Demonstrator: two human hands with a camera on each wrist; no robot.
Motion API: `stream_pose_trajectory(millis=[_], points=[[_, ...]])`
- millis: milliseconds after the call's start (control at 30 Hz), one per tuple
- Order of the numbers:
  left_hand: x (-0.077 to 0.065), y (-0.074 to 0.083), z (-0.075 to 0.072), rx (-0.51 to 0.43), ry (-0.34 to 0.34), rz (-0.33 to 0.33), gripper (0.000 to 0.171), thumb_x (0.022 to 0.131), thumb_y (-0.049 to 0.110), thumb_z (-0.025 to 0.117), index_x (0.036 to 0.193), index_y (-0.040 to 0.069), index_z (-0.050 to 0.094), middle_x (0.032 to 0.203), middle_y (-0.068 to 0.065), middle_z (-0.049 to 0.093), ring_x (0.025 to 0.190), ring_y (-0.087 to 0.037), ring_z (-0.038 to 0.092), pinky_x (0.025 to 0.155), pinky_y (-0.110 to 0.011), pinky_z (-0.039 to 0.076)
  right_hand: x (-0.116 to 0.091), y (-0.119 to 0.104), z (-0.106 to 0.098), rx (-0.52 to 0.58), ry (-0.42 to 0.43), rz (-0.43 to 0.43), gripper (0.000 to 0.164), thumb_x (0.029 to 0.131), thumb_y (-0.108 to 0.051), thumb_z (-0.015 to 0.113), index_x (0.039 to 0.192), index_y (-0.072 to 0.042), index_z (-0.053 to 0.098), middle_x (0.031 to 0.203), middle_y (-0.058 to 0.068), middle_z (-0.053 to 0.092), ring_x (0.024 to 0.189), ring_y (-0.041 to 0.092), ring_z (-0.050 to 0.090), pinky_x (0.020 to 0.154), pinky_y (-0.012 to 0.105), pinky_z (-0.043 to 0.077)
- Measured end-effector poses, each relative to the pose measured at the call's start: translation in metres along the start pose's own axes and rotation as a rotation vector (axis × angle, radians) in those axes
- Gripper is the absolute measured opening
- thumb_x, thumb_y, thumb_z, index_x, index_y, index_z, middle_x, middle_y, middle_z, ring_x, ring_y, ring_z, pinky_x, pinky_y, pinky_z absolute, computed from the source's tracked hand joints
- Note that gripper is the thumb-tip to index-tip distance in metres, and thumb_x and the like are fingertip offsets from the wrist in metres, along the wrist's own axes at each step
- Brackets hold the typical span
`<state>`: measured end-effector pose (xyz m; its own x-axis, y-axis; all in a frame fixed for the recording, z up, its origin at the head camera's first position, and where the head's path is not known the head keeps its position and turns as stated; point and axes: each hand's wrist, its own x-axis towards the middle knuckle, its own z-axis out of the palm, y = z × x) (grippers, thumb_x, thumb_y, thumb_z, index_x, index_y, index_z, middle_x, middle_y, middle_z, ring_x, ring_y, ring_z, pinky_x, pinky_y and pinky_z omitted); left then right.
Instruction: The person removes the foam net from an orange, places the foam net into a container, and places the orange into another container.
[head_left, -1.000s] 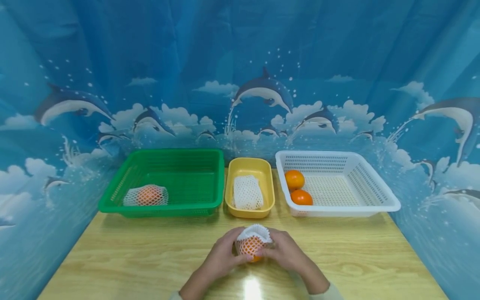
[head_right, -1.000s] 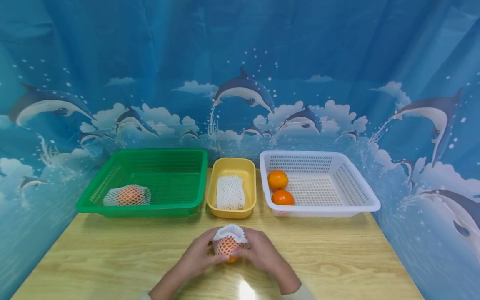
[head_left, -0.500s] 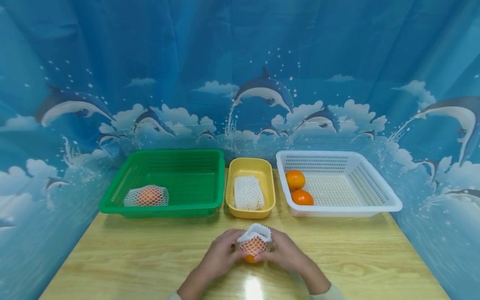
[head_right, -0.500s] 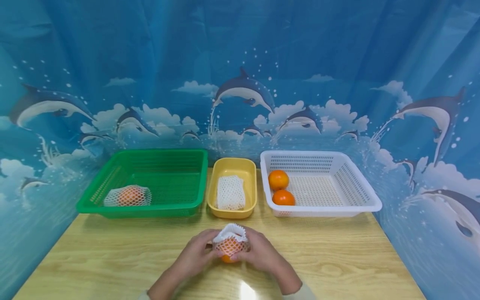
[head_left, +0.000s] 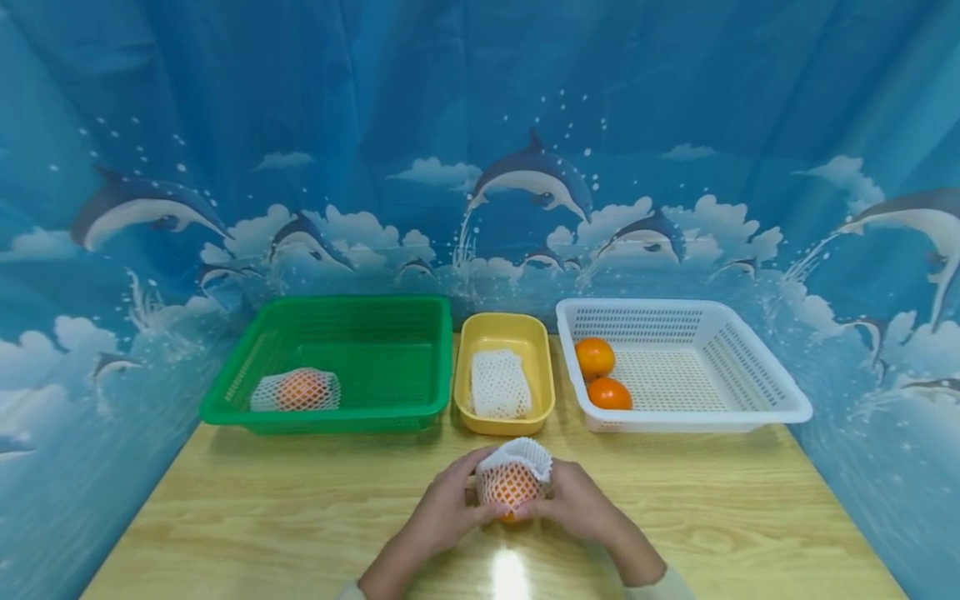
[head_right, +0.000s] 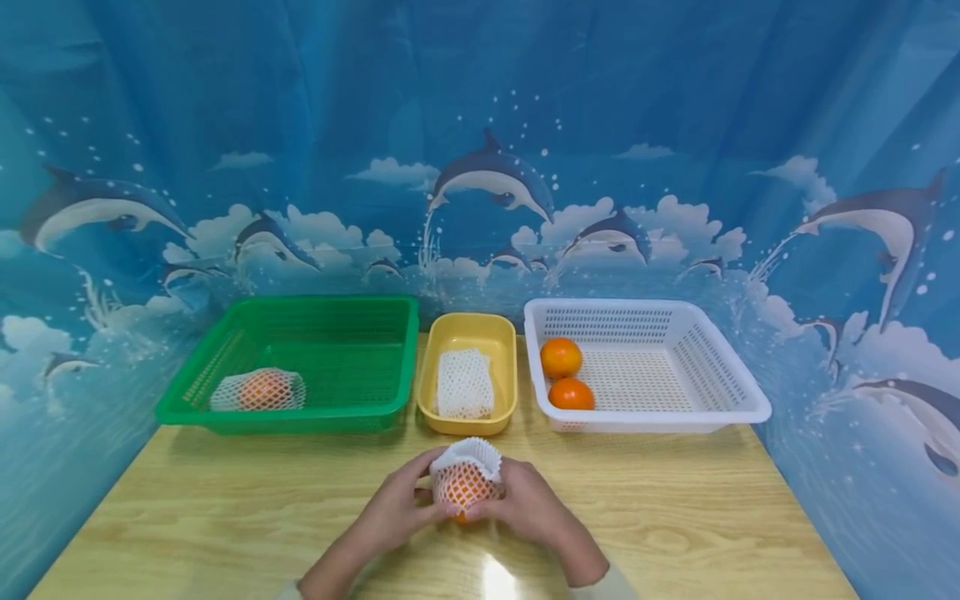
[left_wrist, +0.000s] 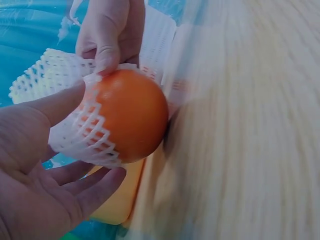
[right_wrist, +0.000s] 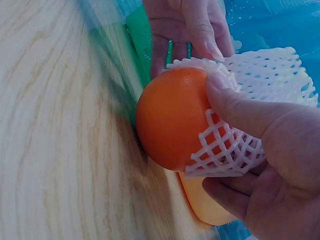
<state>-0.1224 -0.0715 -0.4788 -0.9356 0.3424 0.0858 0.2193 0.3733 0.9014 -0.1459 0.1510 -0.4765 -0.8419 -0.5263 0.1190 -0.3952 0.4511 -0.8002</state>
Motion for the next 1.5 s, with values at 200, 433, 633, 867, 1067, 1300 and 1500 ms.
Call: stream_pose_trajectory(millis=[200, 433, 633, 867, 1067, 1300, 1500], points=[[0.000, -0.003, 0.006, 0.114, 0.039, 0.035, 0.079, 0.074, 0.032, 0.082, 0.142, 0.011, 0.046, 0.139, -0.011, 0.051, 0.124, -0.030, 0.051, 0.097, -0.044, 0.049, 0.000, 0.003, -0.002, -0.035, 0.041, -0.045, 0.055, 0.077, -0.039, 0.078, 0.120, -0.008, 0.064, 0.111, 0.000, 0.070, 0.103, 0.016, 0.065, 0.092, 0.034, 0.053], [0.001, -0.006, 0.010, 0.147, 0.052, 0.043, 0.079, 0.075, 0.040, 0.081, 0.141, 0.012, 0.047, 0.136, -0.008, 0.054, 0.122, -0.029, 0.052, 0.102, -0.053, 0.043, -0.001, 0.004, -0.002, -0.053, 0.092, -0.089, 0.046, 0.078, -0.034, 0.079, 0.115, -0.010, 0.067, 0.108, -0.002, 0.071, 0.101, 0.015, 0.065, 0.091, 0.035, 0.053], [0.001, -0.006, 0.008, 0.130, 0.057, 0.033, 0.073, 0.076, 0.033, 0.081, 0.139, 0.013, 0.050, 0.135, -0.007, 0.055, 0.120, -0.026, 0.054, 0.099, -0.047, 0.047, -0.001, 0.002, -0.001, -0.033, 0.093, -0.032, 0.057, 0.075, -0.037, 0.080, 0.122, -0.009, 0.064, 0.116, 0.001, 0.069, 0.109, 0.020, 0.063, 0.098, 0.043, 0.049], [0.000, -0.002, 0.001, 0.128, 0.055, 0.020, 0.058, 0.078, 0.029, 0.079, 0.129, 0.009, 0.059, 0.128, -0.010, 0.059, 0.112, -0.026, 0.059, 0.090, -0.035, 0.054, -0.001, 0.001, 0.002, 0.058, 0.065, 0.031, 0.085, 0.074, -0.039, 0.081, 0.142, -0.006, 0.043, 0.133, 0.010, 0.059, 0.120, 0.031, 0.057, 0.102, 0.053, 0.043], [-0.001, -0.003, -0.003, 0.132, 0.093, 0.059, 0.043, 0.079, 0.023, 0.079, 0.115, 0.004, 0.064, 0.113, -0.010, 0.064, 0.101, -0.026, 0.062, 0.084, -0.034, 0.057, 0.000, 0.002, 0.007, 0.062, 0.056, 0.050, 0.083, 0.074, -0.038, 0.083, 0.141, -0.007, 0.045, 0.130, 0.006, 0.061, 0.118, 0.027, 0.058, 0.102, 0.054, 0.043], [0.000, -0.004, -0.002, 0.147, 0.103, 0.063, 0.047, 0.079, 0.027, 0.080, 0.118, 0.007, 0.063, 0.114, -0.006, 0.063, 0.104, -0.024, 0.060, 0.086, -0.037, 0.055, -0.001, 0.000, 0.007, 0.014, 0.062, 0.052, 0.067, 0.074, -0.043, 0.080, 0.126, -0.007, 0.060, 0.123, 0.006, 0.065, 0.117, 0.026, 0.058, 0.103, 0.053, 0.042], [0.001, -0.006, 0.001, 0.112, 0.064, 0.013, 0.063, 0.078, 0.037, 0.080, 0.130, 0.010, 0.056, 0.125, -0.007, 0.059, 0.112, -0.026, 0.058, 0.091, -0.040, 0.054, -0.002, -0.001, 0.002, 0.000, 0.070, 0.029, 0.062, 0.076, -0.044, 0.078, 0.124, -0.008, 0.062, 0.121, 0.005, 0.067, 0.115, 0.024, 0.060, 0.101, 0.051, 0.045]])
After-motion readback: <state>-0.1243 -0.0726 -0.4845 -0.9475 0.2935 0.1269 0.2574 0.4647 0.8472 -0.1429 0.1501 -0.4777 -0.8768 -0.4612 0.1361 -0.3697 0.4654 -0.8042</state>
